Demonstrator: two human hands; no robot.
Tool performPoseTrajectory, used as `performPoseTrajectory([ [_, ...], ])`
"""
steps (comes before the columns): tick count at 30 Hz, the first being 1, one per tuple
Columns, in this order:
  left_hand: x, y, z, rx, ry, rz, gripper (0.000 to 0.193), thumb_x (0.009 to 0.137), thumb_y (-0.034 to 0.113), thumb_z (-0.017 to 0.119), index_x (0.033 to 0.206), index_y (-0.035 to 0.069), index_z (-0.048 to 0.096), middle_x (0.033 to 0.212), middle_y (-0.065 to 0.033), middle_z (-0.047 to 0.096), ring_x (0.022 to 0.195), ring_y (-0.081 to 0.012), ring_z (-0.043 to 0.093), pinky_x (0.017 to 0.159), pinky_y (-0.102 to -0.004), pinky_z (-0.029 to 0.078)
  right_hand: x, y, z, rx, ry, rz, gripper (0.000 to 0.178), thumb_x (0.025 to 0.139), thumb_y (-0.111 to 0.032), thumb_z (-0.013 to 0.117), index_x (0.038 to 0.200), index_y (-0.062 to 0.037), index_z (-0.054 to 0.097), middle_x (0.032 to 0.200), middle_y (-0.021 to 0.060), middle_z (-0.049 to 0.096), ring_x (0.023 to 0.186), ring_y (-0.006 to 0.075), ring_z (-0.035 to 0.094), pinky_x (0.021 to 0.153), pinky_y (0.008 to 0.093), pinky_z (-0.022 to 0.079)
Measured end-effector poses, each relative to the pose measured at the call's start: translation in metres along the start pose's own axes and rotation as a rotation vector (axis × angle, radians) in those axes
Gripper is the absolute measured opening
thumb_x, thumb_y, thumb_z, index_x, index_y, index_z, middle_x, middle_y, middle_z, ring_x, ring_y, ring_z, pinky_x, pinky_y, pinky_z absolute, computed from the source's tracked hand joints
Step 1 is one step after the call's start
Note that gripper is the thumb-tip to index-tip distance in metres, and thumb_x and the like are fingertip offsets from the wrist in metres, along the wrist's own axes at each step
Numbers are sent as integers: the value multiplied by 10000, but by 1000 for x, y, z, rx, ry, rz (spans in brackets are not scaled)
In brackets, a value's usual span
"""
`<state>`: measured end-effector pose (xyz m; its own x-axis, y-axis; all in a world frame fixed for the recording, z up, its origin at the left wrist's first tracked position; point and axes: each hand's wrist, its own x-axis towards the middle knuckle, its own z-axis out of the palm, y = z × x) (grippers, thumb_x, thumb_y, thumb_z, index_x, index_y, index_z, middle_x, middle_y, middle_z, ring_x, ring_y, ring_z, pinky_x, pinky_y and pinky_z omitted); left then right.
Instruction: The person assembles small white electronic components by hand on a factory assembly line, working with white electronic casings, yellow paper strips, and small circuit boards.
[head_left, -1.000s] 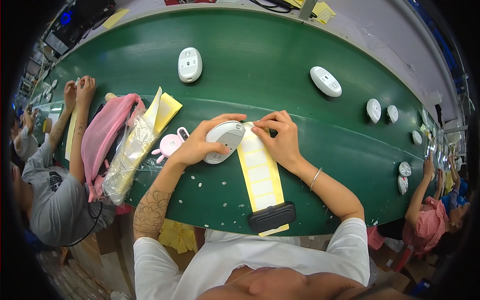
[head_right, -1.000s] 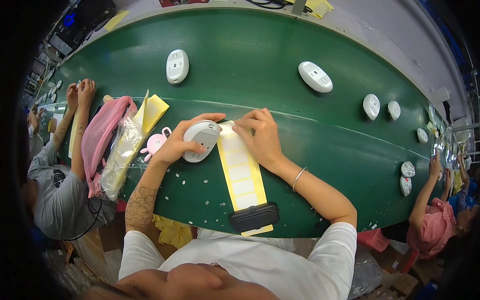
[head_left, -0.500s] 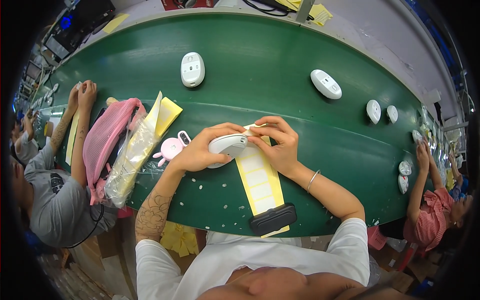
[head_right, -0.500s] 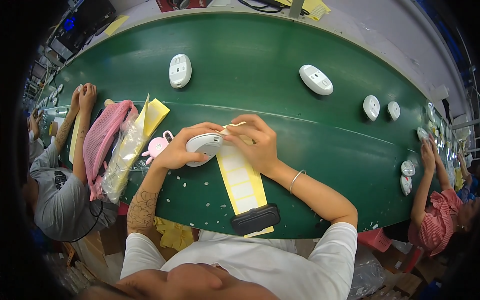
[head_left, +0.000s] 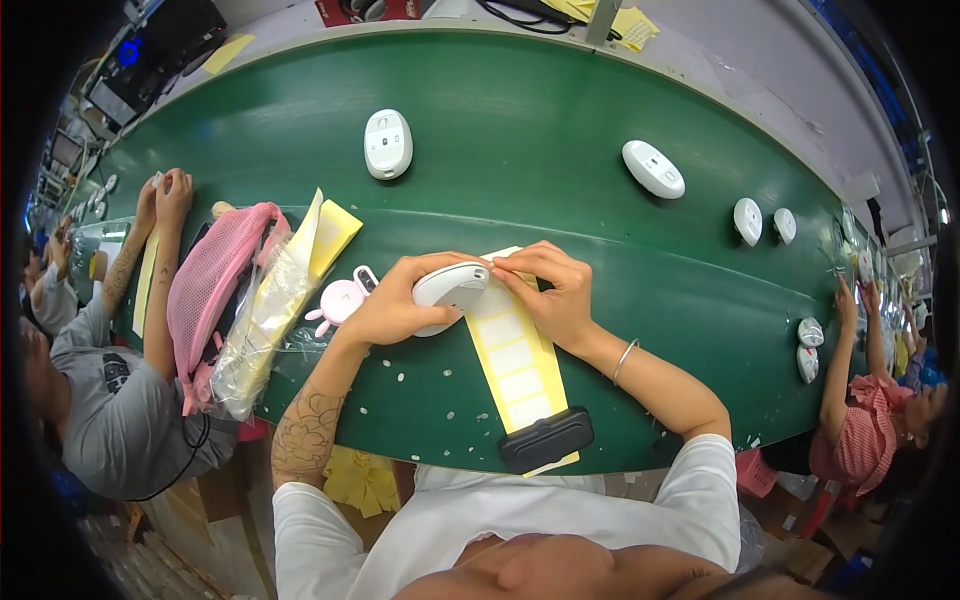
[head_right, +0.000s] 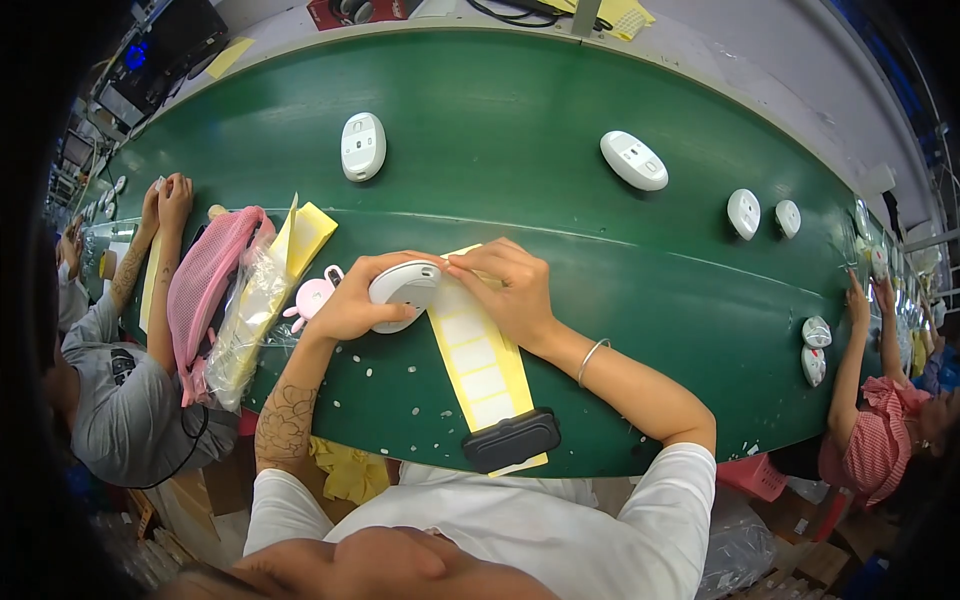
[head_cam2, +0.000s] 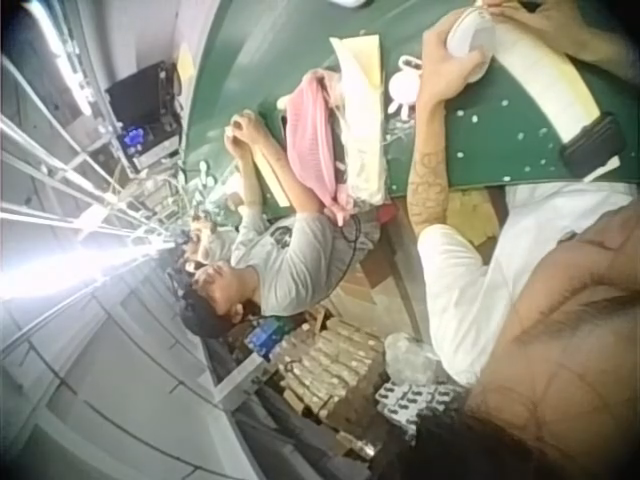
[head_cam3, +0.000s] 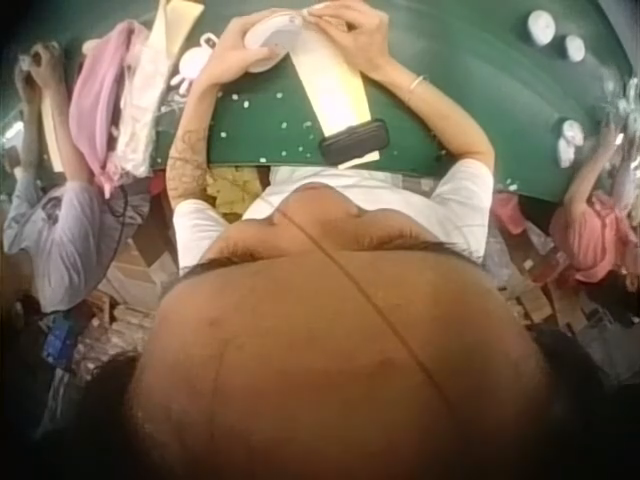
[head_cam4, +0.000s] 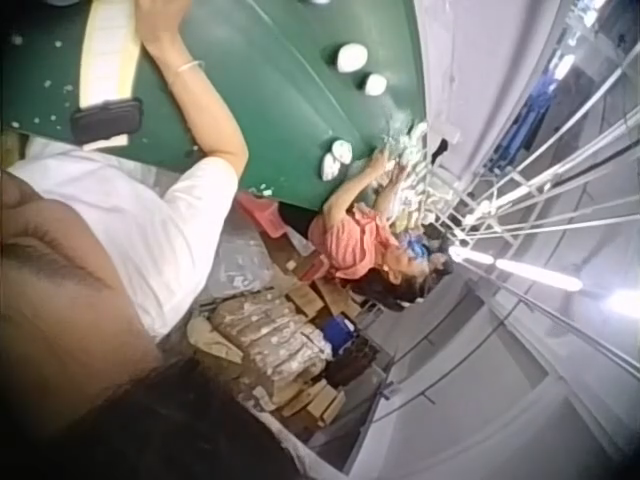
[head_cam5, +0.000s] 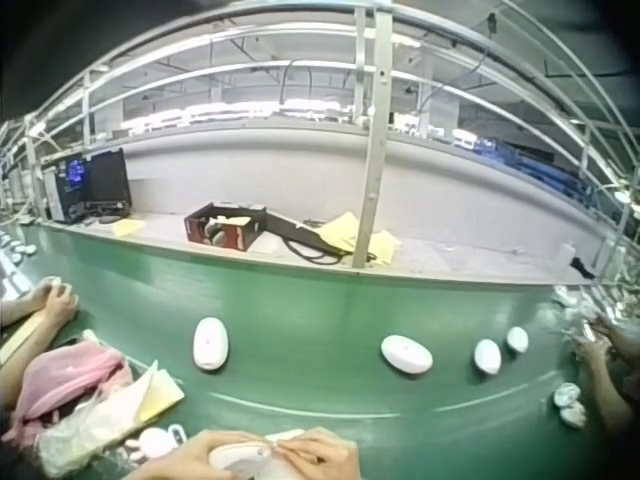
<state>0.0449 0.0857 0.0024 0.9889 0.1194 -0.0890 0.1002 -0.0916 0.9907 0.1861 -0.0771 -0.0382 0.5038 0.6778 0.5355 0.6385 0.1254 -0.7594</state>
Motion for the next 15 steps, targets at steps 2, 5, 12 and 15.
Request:
performPoseTrajectory([
  [2,0,-2,0,-20,7,-28,522,637,78,643,1153,5,622,1038,-71,654,971,-169,591,901,-295,451,0,0,-1,-19,-3,-17,139,727,-19,748,864,-31,734,810,86,697,723,182,645,634,278,511],
  [5,-2,-7,-2,-40,11,-71,518,653,89,652,1160,-3,613,1014,-72,657,939,-156,590,869,-288,460,-1,0,-1,-57,-13,-52,127,717,-10,748,842,-25,729,805,95,705,718,196,645,627,278,511],
  [12,-4,-7,-1,-207,99,-214,497,644,87,671,1128,-16,625,1004,-77,652,897,-137,584,818,-274,467,0,2,0,-158,25,-151,126,688,7,749,802,-38,718,805,69,688,718,201,639,610,284,514],
  [15,-3,-9,-5,-219,80,-230,488,638,89,687,1106,-35,623,982,-86,650,892,-145,592,804,-274,473,1,-1,-1,-185,2,-148,134,681,15,746,797,-40,709,810,62,682,717,201,636,607,285,515],
])
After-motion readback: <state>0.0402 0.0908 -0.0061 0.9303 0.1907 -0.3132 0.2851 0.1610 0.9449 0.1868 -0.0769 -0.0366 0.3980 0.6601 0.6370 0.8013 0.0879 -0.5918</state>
